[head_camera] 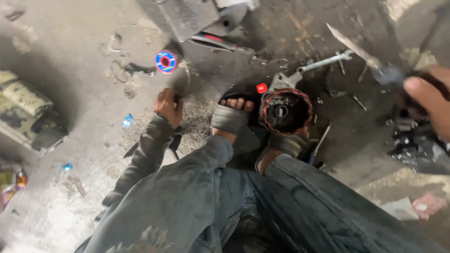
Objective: Cleaning and inspecting the internal components of an alternator stator using a screwdriver.
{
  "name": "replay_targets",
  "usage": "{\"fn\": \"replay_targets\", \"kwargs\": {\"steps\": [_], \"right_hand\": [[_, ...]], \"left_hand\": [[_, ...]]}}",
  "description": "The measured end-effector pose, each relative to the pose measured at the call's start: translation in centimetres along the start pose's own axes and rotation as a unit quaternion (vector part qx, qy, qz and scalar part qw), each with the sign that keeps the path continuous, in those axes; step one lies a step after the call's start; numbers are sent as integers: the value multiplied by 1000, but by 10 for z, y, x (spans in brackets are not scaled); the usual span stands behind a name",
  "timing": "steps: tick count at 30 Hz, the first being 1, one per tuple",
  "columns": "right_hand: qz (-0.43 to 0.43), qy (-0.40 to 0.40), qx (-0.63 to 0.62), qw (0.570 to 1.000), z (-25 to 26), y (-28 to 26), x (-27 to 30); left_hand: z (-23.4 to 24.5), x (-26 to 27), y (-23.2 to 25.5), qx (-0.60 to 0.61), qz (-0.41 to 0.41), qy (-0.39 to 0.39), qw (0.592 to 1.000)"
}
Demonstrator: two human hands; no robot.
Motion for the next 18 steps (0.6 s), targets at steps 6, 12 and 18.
{"fn": "replay_targets", "kwargs": {"steps": [6, 12, 18], "right_hand": [[-56, -26, 45, 997, -10, -38, 9], [-83, -83, 24, 993, -12, -49, 14], [-172, -87, -32, 981, -17, -77, 15]], "left_hand": [[14, -26, 22, -6, 106, -106, 989], [15, -44, 34, 34, 95, -102, 990], [57, -102, 101, 384, 162, -140, 898]]}}
Point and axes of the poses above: each hand's wrist, its own x-axis away from the middle knuckle, its own z-axis out of the back of the hand, y = z × x, the point moved 4 cm from there along -x, towards the middle knuckle, and after that the axes turned 5 degrees about x, right-handed, at the moved point
